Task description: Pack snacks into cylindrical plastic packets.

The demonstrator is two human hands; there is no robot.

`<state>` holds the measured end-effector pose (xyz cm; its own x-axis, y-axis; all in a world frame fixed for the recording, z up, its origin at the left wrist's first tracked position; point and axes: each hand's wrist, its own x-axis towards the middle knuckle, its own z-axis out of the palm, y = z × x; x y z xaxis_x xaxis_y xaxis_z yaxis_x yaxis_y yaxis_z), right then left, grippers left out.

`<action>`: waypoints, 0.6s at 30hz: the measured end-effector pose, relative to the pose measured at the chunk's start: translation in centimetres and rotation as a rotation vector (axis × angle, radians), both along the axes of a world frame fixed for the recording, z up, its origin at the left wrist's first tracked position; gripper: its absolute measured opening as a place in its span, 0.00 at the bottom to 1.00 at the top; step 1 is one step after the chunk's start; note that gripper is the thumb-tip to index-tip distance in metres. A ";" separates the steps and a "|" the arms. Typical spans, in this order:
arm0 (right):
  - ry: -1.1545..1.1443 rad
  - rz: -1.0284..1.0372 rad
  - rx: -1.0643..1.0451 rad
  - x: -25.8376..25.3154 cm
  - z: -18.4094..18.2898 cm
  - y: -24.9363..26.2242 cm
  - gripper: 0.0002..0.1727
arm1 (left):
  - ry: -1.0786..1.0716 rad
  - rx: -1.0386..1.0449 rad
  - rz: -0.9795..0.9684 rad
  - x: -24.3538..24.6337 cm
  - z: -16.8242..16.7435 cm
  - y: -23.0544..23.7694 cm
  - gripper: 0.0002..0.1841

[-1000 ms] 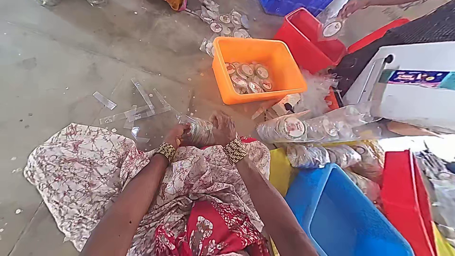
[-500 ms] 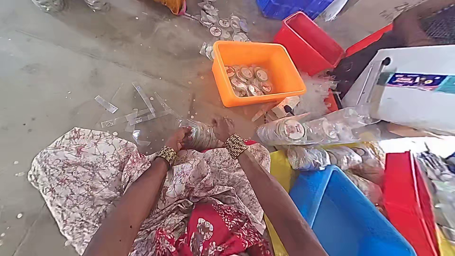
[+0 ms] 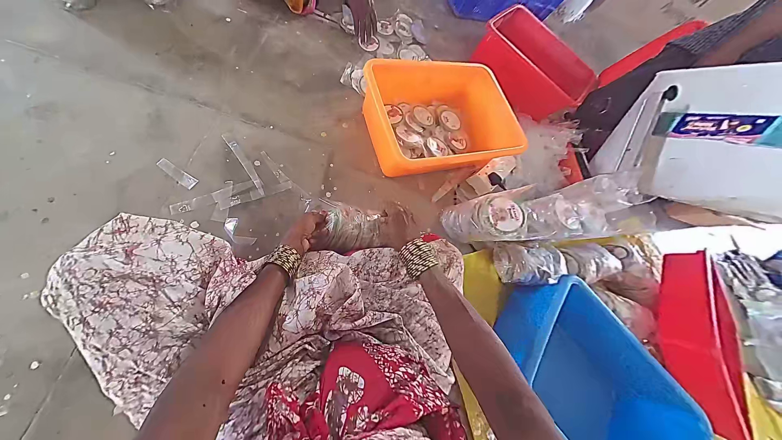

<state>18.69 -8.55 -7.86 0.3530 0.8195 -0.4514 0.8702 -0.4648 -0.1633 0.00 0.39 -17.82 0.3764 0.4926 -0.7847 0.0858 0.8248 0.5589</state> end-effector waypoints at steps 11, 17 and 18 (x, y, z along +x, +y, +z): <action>-0.035 -0.031 0.288 2.7 -1.3 -0.5 0.09 | -0.012 -0.018 0.002 -0.2 -0.4 -0.2 0.14; -0.014 -0.116 0.140 2.5 0.3 -1.7 0.15 | -0.010 0.021 -0.015 0.0 -0.2 0.0 0.13; -0.016 -0.126 0.198 2.5 0.8 -2.0 0.12 | -0.001 0.018 -0.020 -0.2 -0.3 -0.2 0.13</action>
<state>21.19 -10.54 -7.05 0.4642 0.8405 -0.2794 0.8105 -0.5303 -0.2487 -0.24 0.15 -18.15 0.3871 0.4989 -0.7754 0.1013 0.8129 0.5735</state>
